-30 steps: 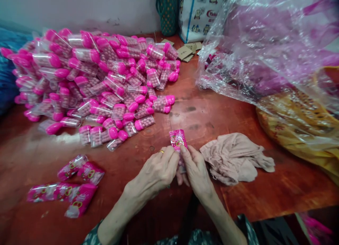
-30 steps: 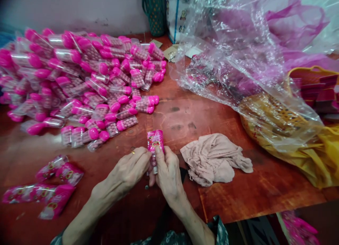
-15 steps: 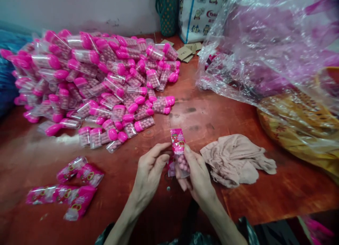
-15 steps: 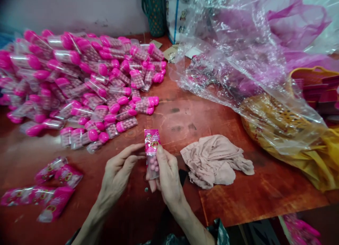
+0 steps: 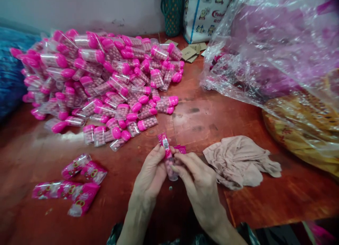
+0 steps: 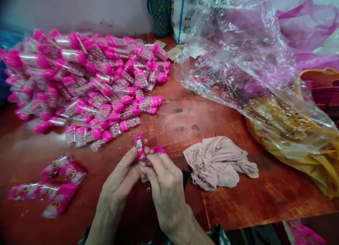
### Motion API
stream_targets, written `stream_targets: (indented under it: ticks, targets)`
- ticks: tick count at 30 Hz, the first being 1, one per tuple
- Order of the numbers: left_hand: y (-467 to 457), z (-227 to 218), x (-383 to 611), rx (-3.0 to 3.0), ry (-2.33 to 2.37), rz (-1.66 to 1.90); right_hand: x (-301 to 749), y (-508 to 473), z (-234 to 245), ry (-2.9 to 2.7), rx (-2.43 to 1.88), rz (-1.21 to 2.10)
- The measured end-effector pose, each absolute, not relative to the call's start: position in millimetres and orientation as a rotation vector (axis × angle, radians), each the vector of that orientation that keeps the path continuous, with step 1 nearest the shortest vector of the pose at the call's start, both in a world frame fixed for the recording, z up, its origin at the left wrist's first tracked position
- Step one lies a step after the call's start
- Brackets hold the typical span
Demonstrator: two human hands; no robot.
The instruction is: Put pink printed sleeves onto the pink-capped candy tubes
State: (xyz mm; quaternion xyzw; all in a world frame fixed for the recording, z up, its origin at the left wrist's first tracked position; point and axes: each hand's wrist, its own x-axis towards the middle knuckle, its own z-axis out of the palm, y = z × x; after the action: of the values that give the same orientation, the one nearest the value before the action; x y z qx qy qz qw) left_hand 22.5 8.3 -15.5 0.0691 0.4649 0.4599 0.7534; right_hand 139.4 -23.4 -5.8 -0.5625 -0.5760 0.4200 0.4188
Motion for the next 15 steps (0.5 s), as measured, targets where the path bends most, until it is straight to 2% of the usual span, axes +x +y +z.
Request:
stream_targets:
  ticks: [3, 7, 15]
  targets:
    - [7.1, -17.2, 21.9, 0.075, 1.018, 0.963, 137.0, -24.2, -9.1, -1.558, -1.34, 0.91]
    - [6.0, -17.0, 21.2, -0.022, 1.008, 0.952, 135.0, -23.7, -14.1, -1.589, -1.297, 0.911]
    - [10.1, -6.0, 26.0, 0.138, 1.031, 1.011, 140.4, -19.6, -27.2, -1.852, -1.222, 0.609]
